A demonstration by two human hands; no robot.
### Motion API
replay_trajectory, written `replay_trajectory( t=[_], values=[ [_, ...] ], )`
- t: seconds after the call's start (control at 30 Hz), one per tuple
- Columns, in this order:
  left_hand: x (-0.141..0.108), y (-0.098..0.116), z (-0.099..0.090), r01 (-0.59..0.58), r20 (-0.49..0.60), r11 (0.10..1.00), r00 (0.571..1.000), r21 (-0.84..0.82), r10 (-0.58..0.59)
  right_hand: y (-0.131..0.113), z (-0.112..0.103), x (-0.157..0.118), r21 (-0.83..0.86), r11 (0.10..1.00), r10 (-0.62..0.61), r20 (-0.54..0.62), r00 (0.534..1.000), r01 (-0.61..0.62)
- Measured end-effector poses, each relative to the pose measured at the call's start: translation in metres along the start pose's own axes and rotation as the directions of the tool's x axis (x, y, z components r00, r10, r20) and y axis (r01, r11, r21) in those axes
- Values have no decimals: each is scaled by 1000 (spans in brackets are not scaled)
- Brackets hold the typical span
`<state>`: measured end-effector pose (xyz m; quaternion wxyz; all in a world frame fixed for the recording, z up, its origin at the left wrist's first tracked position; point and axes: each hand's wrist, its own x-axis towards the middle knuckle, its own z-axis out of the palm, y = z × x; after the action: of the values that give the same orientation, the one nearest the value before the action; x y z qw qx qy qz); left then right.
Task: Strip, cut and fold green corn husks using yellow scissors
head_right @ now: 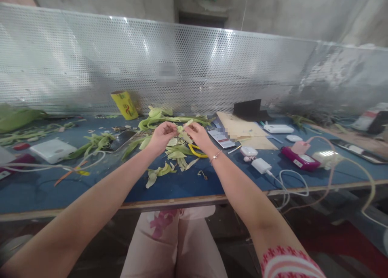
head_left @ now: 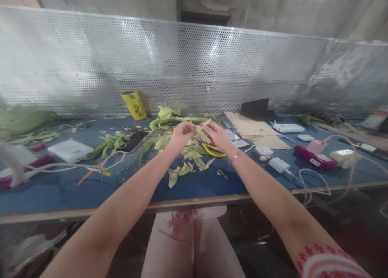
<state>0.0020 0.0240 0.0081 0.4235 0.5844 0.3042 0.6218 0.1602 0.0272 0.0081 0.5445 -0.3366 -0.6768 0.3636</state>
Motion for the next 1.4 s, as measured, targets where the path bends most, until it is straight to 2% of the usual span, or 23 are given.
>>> replay_trajectory(
  t=[0.1,0.23,0.3,0.47,0.67,0.93,1.1,1.17,1.23,1.33,1.4],
  values=[
    [-2,5,3,39,-8,998,999,-41,-40,1,2,0,161,983,89,-23,996,-84],
    [-6,9,8,153,-43,943,984,-295,-173,0,8,0,348,933,128,-78,989,-93],
    [-8,9,11,206,-43,903,970,-378,-239,0,10,1,376,922,142,-97,985,-96],
    [-9,6,13,293,40,875,953,-385,-302,3,10,1,331,939,142,-116,983,-97],
    [-6,7,7,247,-19,920,964,-305,-266,4,7,0,151,983,123,-108,986,-106],
    [-7,6,7,244,14,923,968,-297,-252,5,7,0,165,981,124,-109,986,-105],
    [-8,5,11,310,-10,897,944,-316,-330,1,6,-2,28,997,72,-106,992,-70],
    [-8,3,13,322,-82,903,931,-284,-357,-2,7,-4,-107,994,23,-92,996,-32],
    [-9,0,12,285,-196,941,927,-183,-319,-3,10,-7,-251,967,-65,-43,997,52],
    [-7,-7,8,193,-338,980,927,54,-164,-3,19,-10,-344,922,-168,63,984,179],
    [-5,-9,4,146,-370,974,926,173,-73,-3,25,-12,-333,923,-173,95,980,195]
  ],
)
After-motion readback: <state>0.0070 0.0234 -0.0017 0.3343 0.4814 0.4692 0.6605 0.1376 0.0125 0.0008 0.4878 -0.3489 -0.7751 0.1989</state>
